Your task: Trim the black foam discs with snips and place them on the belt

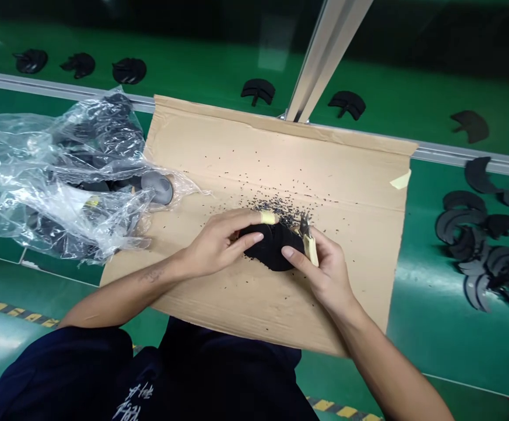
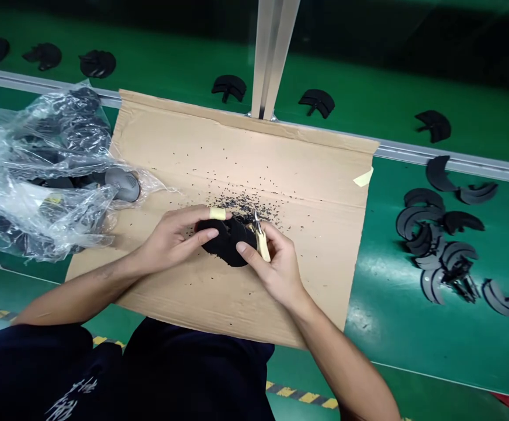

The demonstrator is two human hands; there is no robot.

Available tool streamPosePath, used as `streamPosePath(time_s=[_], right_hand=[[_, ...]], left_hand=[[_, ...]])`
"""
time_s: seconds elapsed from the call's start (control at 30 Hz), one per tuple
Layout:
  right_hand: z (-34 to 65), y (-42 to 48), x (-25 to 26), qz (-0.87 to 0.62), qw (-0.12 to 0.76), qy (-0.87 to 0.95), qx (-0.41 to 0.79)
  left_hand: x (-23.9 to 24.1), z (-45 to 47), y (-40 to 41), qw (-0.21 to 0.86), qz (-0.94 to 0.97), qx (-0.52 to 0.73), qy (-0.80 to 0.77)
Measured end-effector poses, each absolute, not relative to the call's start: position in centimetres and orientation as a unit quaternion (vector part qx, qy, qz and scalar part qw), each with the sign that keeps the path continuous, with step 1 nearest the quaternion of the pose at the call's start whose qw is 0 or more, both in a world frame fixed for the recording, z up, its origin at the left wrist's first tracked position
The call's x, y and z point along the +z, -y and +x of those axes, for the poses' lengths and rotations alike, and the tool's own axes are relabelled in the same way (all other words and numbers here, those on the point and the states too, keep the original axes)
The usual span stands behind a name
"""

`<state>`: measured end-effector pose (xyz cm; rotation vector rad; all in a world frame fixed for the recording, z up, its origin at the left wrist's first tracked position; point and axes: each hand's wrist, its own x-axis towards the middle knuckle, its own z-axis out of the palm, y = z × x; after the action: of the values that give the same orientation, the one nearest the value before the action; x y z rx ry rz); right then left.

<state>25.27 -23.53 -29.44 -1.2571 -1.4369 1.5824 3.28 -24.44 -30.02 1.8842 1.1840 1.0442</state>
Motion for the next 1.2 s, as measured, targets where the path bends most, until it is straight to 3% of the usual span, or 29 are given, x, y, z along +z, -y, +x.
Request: streamPosePath(time_s=[0.23, 0.47, 0.87, 1.1, 1.2], right_hand=[[24.9, 23.7, -29.4, -0.480, 0.324, 0.562, 0.590], [24.8, 23.9, -29.2, -0.482, 0.329, 0.538, 0.609], [24.9, 23.9, -29.3, -0.472, 0.320, 0.564, 0.597], [25.5, 23.8, -29.1, -0.477, 0.363, 0.651, 0.465], [25.6, 23.8, -29.2, -0.456, 0.339, 0.714, 0.409]], left_hand=[[-30.5, 4.0, 24.9, 0.213, 0.758, 0.418, -0.454], [-30.5, 4.3, 25.0, 0.188, 0.766, 0.410, -0.458], [-30.1, 3.9, 24.6, 0.387, 0.703, 0.379, -0.460], [-29.7, 3.5, 24.7, 0.291, 0.781, 0.363, -0.416], [-30.1, 3.7, 25.1, 0.248, 0.818, 0.331, -0.400]])
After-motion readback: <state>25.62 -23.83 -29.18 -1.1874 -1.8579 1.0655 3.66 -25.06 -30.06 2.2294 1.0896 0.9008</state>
